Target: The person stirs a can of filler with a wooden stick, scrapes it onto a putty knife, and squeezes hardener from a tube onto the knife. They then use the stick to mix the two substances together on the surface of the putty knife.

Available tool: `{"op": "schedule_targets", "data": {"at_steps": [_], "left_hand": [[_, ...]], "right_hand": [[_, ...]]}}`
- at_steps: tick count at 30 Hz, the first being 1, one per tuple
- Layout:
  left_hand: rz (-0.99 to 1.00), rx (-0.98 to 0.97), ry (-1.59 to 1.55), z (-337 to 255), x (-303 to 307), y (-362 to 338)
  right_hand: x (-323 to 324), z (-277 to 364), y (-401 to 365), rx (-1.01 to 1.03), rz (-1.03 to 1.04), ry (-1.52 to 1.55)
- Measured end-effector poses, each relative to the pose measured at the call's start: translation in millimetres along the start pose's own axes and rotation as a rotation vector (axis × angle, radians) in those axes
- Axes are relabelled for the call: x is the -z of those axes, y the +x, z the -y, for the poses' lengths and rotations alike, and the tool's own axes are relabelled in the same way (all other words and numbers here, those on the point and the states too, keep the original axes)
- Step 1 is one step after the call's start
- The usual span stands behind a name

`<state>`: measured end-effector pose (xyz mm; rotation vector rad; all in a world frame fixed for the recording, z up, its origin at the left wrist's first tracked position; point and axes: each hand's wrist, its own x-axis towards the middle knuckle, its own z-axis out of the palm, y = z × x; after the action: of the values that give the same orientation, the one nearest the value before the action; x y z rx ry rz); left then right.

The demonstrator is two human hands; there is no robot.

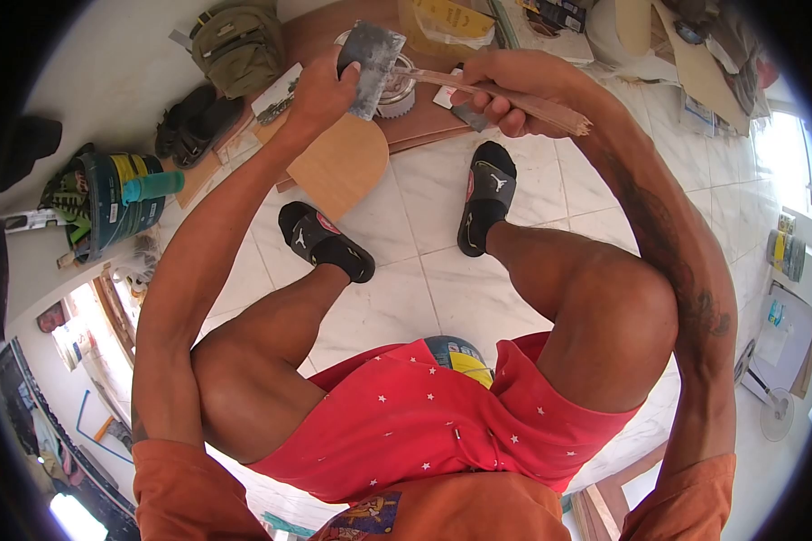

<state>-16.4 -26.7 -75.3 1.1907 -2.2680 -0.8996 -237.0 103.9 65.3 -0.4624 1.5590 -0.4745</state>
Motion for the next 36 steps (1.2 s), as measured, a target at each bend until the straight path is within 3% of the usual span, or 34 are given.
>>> {"op": "schedule_targets", "data": {"at_steps": [21,36], "left_hand": [[-0.028,-0.009,0.012,-1,5,1],[-0.068,-0.047,-0.004,-5,3,-2]], "right_hand": [[13,-1,-3,-0.010,0.156,0.172],[9,0,0,-0.044,0.110,0.220]]}}
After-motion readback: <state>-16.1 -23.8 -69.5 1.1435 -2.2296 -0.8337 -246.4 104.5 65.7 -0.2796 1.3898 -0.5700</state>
